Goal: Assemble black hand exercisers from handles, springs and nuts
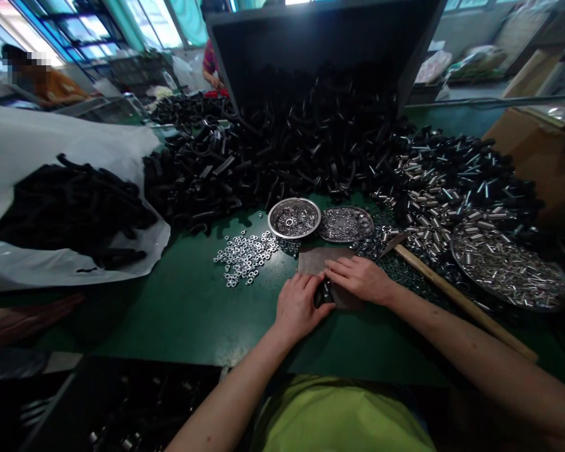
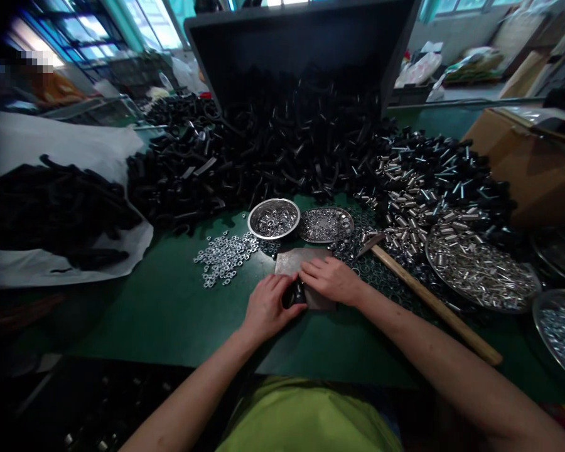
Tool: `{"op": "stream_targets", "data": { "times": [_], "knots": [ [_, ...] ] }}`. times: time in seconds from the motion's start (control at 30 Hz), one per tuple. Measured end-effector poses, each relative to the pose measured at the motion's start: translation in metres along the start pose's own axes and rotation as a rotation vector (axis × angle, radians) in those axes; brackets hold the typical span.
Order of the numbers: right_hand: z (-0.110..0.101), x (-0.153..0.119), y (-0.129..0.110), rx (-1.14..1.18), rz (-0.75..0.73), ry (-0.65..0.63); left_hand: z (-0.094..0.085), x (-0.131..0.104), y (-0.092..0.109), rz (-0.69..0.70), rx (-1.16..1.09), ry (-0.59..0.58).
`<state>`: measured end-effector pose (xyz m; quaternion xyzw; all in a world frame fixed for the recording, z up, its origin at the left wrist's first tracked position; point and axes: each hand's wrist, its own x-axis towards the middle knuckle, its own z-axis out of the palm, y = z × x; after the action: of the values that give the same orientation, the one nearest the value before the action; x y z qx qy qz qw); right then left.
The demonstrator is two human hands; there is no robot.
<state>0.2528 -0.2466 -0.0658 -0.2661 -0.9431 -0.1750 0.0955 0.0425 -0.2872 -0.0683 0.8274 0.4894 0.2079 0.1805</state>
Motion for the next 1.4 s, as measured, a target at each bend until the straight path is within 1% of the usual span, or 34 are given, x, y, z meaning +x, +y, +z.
{"op": "stream_targets", "data": {
  "times": [0.03, 0.07, 0.13, 0.17, 0.2, 0.23, 0.3, 0.37, 0.4, 0.47, 0.53, 0.63, 0.67, 0.73, 0.77, 0.8, 0.87, 0.9, 0.93, 0.97, 1.03, 1.07, 1.1, 1.13, 1.2, 1.23, 1.27, 1.33, 1.4],
  "knots": [
    [-0.007, -0.008, 0.002, -0.002, 0.104, -0.016, 0.001, -0.001, 0.001, -0.018, 0.014, 0.01],
    [-0.014, -0.019, 0.004, -0.019, 0.24, -0.033, 0.002, -0.002, 0.001, -0.045, 0.015, 0.02],
    [-0.027, -0.046, 0.009, -0.102, 0.551, -0.084, 0.003, -0.002, 0.002, -0.101, 0.007, 0.039],
    [-0.032, -0.061, 0.011, -0.16, 0.699, -0.128, 0.003, -0.002, 0.001, -0.122, 0.007, 0.043],
    [-0.036, -0.077, 0.013, -0.217, 0.814, -0.183, 0.003, -0.001, 0.001, -0.136, 0.013, 0.043],
    [-0.038, -0.091, 0.015, -0.262, 0.908, -0.242, 0.003, 0.0, 0.001, -0.145, 0.023, 0.04],
    [-0.038, -0.115, 0.016, -0.282, 1.01, -0.348, 0.002, 0.001, 0.002, -0.156, 0.044, 0.035],
    [-0.034, -0.127, 0.016, -0.255, 1.038, -0.395, 0.001, 0.002, 0.002, -0.153, 0.058, 0.033],
    [-0.033, -0.128, 0.016, -0.246, 1.045, -0.39, 0.001, 0.002, 0.002, -0.149, 0.062, 0.033],
    [-0.036, -0.122, 0.016, -0.212, 1.078, -0.338, 0.0, 0.002, 0.003, -0.147, 0.068, 0.036],
    [-0.048, -0.107, 0.014, -0.05, 1.129, -0.226, 0.001, 0.002, 0.003, -0.154, 0.073, 0.038],
    [-0.075, -0.073, 0.001, 0.374, 1.158, 0.042, 0.001, 0.002, 0.003, -0.17, 0.081, 0.041],
    [-0.083, -0.062, -0.007, 0.466, 1.139, 0.129, 0.002, 0.001, 0.004, -0.173, 0.084, 0.041],
    [-0.091, -0.041, -0.023, 0.505, 1.048, 0.232, 0.002, 0.001, 0.004, -0.178, 0.086, 0.043],
    [-0.091, -0.033, -0.031, 0.5, 0.981, 0.23, 0.002, 0.002, 0.004, -0.181, 0.085, 0.045],
    [-0.089, -0.027, -0.038, 0.493, 0.907, 0.185, 0.002, 0.002, 0.004, -0.184, 0.083, 0.045],
    [-0.084, -0.021, -0.045, 0.485, 0.778, 0.053, 0.003, 0.002, 0.005, -0.193, 0.078, 0.045],
    [-0.082, -0.02, -0.046, 0.48, 0.736, 0.007, 0.003, 0.003, 0.005, -0.197, 0.076, 0.043],
    [-0.082, -0.02, -0.046, 0.473, 0.718, -0.002, 0.003, 0.003, 0.005, -0.201, 0.074, 0.041],
    [-0.083, -0.021, -0.046, 0.46, 0.72, 0.032, 0.003, 0.003, 0.006, -0.203, 0.072, 0.039],
    [-0.084, -0.024, -0.047, 0.411, 0.766, 0.179, 0.003, 0.003, 0.006, -0.204, 0.072, 0.04],
    [-0.083, -0.025, -0.048, 0.383, 0.776, 0.227, 0.003, 0.002, 0.006, -0.201, 0.072, 0.042],
    [-0.08, -0.027, -0.05, 0.357, 0.77, 0.226, 0.003, 0.002, 0.006, -0.199, 0.07, 0.043],
    [-0.075, -0.029, -0.052, 0.336, 0.747, 0.174, 0.003, 0.002, 0.006, -0.199, 0.069, 0.044],
    [-0.063, -0.033, -0.055, 0.309, 0.691, -0.022, 0.003, 0.003, 0.006, -0.201, 0.065, 0.045],
    [-0.057, -0.036, -0.054, 0.294, 0.682, -0.111, 0.003, 0.003, 0.006, -0.203, 0.062, 0.044],
    [-0.052, -0.04, -0.052, 0.263, 0.703, -0.164, 0.003, 0.003, 0.006, -0.203, 0.06, 0.043],
    [-0.046, -0.05, -0.044, 0.149, 0.791, -0.186, 0.005, 0.002, 0.006, -0.205, 0.055, 0.051],
    [-0.044, -0.067, -0.032, -0.02, 0.909, -0.168, 0.007, 0.001, 0.006, -0.222, 0.044, 0.079]
  ]
}}
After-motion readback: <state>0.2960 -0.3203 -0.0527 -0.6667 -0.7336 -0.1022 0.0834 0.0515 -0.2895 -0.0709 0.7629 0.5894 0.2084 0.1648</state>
